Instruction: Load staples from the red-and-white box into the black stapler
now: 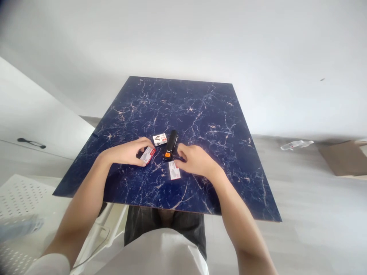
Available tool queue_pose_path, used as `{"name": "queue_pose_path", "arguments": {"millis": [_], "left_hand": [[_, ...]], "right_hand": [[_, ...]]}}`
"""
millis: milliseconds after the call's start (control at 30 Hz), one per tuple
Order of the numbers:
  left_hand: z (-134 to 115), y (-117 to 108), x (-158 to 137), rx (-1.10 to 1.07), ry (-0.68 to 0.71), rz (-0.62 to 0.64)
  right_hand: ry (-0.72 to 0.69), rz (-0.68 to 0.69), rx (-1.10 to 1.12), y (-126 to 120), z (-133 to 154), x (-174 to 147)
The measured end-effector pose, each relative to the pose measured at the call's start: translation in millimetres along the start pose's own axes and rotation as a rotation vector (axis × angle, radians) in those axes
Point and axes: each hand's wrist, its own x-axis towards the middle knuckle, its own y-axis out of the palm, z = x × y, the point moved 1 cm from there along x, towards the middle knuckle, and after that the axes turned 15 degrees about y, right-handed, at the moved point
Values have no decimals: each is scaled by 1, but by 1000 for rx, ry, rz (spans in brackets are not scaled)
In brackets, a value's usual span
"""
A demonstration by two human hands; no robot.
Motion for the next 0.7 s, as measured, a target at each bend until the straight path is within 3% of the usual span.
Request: {"name": "queue_pose_path", "arguments": {"millis": [200, 333, 467, 567, 700], "left_hand": [[-7, 1, 3, -185, -157, 159], [-21, 10, 12, -448, -214, 291], [-26, 14, 16, -587, -180, 309], [-24, 10, 15, -533, -181, 297], [-26, 5, 12, -366, -141, 345]], "right_hand": [[-53, 307, -63, -2, 12, -14], [-74, 356, -107, 7, 17, -15], [-177, 236, 8, 16, 30, -15], [-229, 93, -87, 35, 40, -15], [-211, 39, -236, 55, 44, -16]]}}
